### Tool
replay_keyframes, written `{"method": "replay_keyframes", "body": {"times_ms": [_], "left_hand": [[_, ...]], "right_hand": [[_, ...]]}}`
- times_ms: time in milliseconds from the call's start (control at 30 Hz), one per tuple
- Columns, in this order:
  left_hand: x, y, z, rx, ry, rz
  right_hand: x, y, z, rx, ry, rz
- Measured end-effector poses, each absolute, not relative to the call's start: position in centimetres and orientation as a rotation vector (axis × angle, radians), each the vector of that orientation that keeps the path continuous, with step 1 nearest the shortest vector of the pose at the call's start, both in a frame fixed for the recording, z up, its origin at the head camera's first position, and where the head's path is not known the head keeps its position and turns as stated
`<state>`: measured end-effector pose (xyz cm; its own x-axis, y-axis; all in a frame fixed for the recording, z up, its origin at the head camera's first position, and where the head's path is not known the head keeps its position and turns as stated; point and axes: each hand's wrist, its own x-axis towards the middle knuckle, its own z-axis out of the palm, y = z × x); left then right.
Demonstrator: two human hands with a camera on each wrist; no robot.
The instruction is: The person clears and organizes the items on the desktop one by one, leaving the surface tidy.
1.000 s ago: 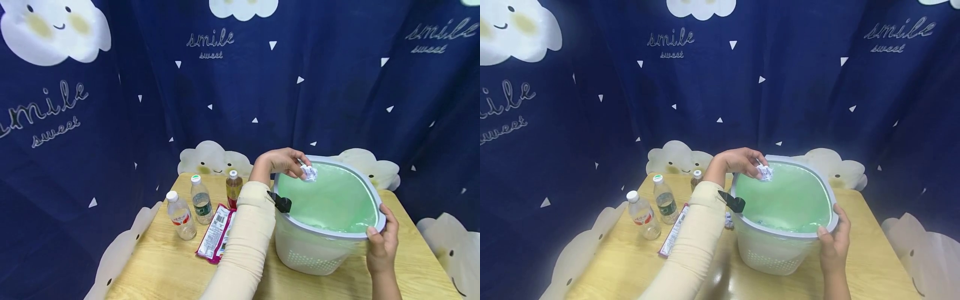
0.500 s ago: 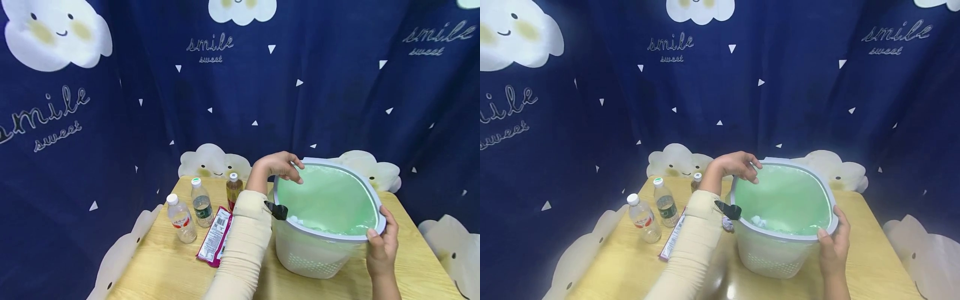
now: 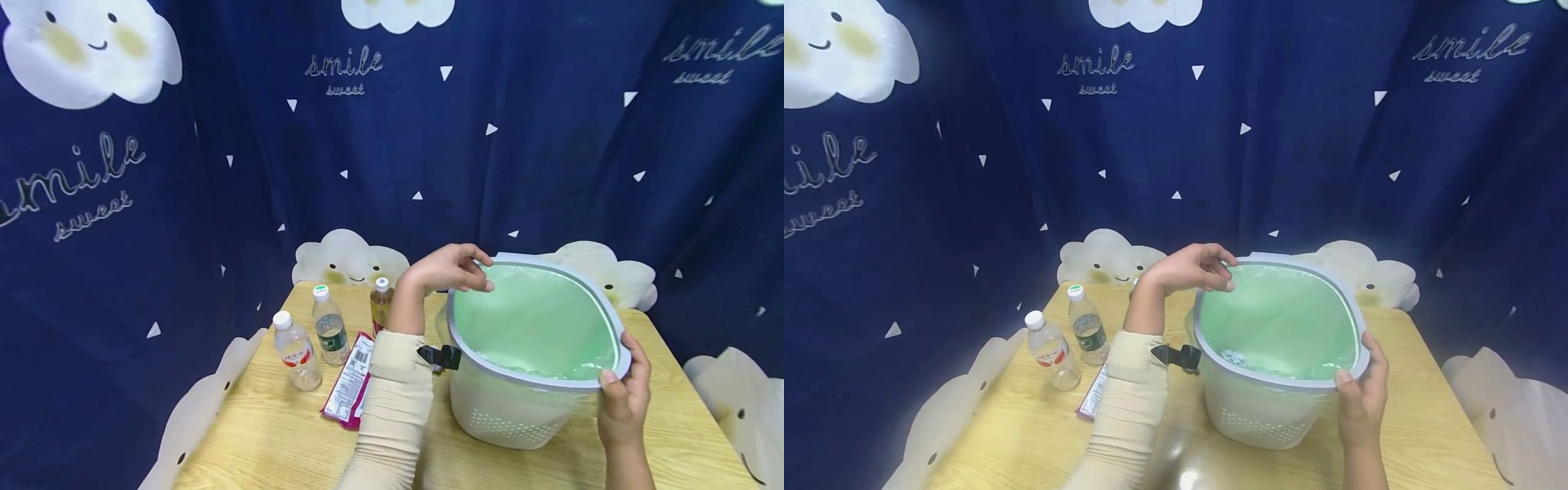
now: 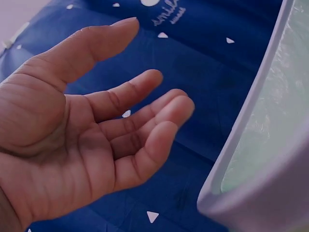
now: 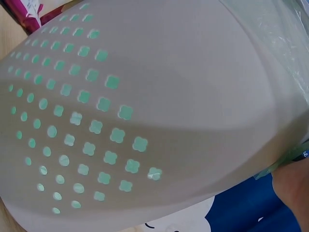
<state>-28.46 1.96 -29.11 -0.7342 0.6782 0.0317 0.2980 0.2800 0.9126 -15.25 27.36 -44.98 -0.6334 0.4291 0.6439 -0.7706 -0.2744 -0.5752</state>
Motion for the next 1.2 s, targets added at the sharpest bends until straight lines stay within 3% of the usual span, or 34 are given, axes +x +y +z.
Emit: {"method": "replay_keyframes", "body": {"times_ms": [433,733,1200], "left_hand": [[-24.9,1.5,-31.5,0.994,2.320,1.749],[-20.9,0.1,-30.4,0.954,2.409,1.870],[-19.6,-0.9,-33.1,0.909,2.465,2.013]], "right_hand": [[-15.4,27.4,-44.9,0.488,-1.161,1.978],[-15.4,27.3,-44.7,0.483,-1.156,1.978],[-15.5,27.6,-45.2,0.487,-1.164,1.991]]}}
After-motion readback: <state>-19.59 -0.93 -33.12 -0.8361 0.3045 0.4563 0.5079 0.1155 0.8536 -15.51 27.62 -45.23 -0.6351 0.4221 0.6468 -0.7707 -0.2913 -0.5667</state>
